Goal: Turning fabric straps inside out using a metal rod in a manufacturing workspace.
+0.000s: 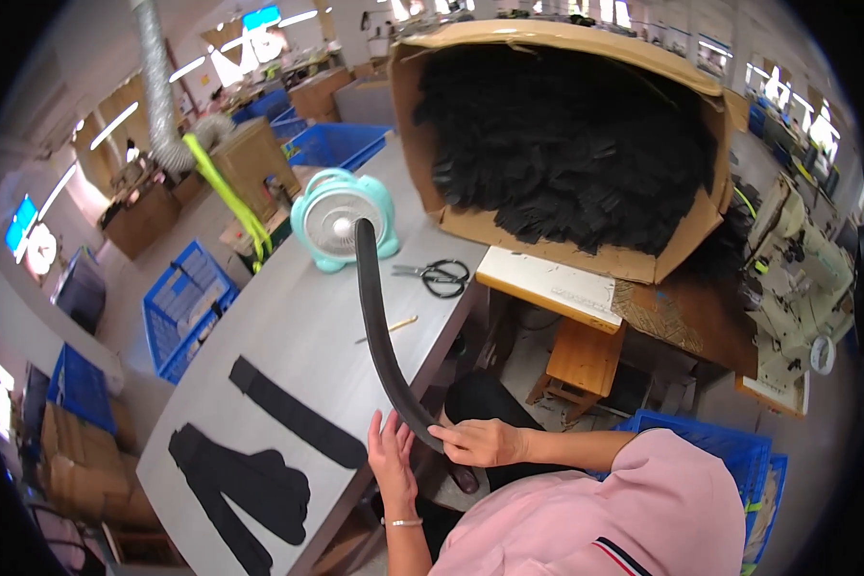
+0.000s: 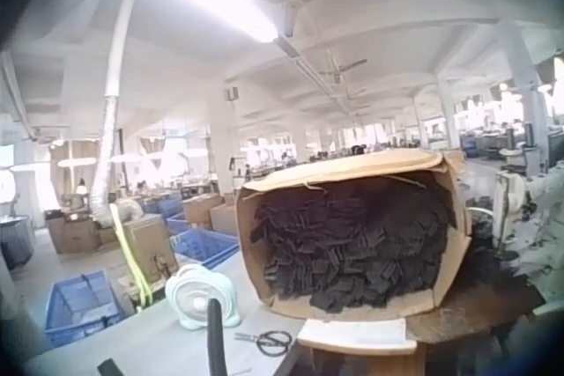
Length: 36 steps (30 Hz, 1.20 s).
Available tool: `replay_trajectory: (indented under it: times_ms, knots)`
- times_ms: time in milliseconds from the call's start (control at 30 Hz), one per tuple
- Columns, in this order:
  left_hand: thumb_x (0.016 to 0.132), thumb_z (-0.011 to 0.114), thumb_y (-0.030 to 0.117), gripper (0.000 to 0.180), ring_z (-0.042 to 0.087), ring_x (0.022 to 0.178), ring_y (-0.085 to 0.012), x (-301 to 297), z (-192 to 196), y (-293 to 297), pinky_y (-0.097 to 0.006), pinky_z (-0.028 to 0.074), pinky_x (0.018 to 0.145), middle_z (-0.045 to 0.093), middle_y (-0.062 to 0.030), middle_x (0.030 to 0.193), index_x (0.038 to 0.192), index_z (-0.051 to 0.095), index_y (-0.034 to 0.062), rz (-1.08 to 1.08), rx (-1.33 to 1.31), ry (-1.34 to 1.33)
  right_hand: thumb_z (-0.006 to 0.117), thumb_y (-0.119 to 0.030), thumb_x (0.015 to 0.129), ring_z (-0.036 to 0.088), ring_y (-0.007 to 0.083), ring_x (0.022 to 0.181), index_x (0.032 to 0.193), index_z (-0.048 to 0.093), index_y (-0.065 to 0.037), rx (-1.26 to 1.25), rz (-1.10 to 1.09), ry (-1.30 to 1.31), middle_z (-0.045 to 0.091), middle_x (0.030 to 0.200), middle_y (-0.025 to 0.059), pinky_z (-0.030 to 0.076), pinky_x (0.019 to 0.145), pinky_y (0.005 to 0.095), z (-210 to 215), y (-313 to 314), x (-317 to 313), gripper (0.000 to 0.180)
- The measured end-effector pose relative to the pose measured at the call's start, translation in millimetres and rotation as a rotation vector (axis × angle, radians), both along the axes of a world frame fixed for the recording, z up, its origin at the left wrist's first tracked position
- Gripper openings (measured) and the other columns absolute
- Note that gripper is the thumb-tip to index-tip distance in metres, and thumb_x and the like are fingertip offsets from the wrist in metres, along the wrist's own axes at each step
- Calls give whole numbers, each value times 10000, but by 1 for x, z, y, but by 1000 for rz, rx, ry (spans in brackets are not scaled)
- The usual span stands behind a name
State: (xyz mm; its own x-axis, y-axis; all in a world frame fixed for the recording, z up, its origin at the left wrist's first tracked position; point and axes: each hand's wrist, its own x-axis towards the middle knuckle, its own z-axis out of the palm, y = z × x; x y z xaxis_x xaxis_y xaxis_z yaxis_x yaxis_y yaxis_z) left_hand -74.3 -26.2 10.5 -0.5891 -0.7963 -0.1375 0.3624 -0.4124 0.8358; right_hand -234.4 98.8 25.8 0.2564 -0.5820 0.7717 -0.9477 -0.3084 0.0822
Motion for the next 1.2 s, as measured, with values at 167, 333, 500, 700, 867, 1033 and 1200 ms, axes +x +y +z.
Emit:
replay_trajectory:
  times_ms: [167,333,500,700,867,1033,1200]
  knots:
    - [908,671,30,667,582,1136,-175,-13,-2,-17,-290,476,955,582,-152,1298,1468,320,-58,70,61,-159,669,-164,791,679,237,887,868,589,-110,210,90,141,643,1220,133,552,695,284,-18,29,-5,123]
    - [933,659,63,397,664,1032,-228,-29,-1,-20,-345,528,921,655,-159,1209,1287,508,-38,62,162,-25,661,-103,789,665,255,1015,940,628,-63,330,-2,102,636,1218,142,553,829,325,-5,44,-30,159]
    - [968,626,102,394,613,1161,-262,-21,-22,-21,-382,513,980,613,-161,1279,1320,497,-21,92,259,65,637,-28,833,695,284,956,1024,663,-10,319,-331,-270,679,1143,134,554,778,346,-10,40,-59,194]
    - [975,612,95,379,606,1169,-241,-32,-27,8,-372,501,1005,609,-142,1282,1331,509,15,54,315,133,618,-20,920,703,288,918,1123,647,-18,325,-272,-803,689,1077,159,551,769,309,9,-30,-26,206]
    - [1004,553,115,385,603,1180,-237,-44,-42,54,-381,496,1015,593,-147,1301,1365,477,4,-44,329,50,689,-244,894,643,328,1056,1313,523,-60,466,-102,-858,632,1190,174,522,861,391,24,-92,18,487]
    - [995,569,153,386,604,1161,-227,-59,-34,83,-359,472,1020,618,-141,1265,1338,508,-16,-93,208,81,698,-201,860,621,346,1004,1320,499,-59,387,-117,-528,581,1208,192,513,847,417,14,-119,48,521]
    - [846,749,105,457,605,1121,-192,-28,-52,68,-319,444,987,639,-121,1234,1253,577,-11,-309,-260,-461,634,-225,923,651,368,788,1287,527,-92,489,-191,-536,649,879,175,523,689,454,0,-119,32,403]
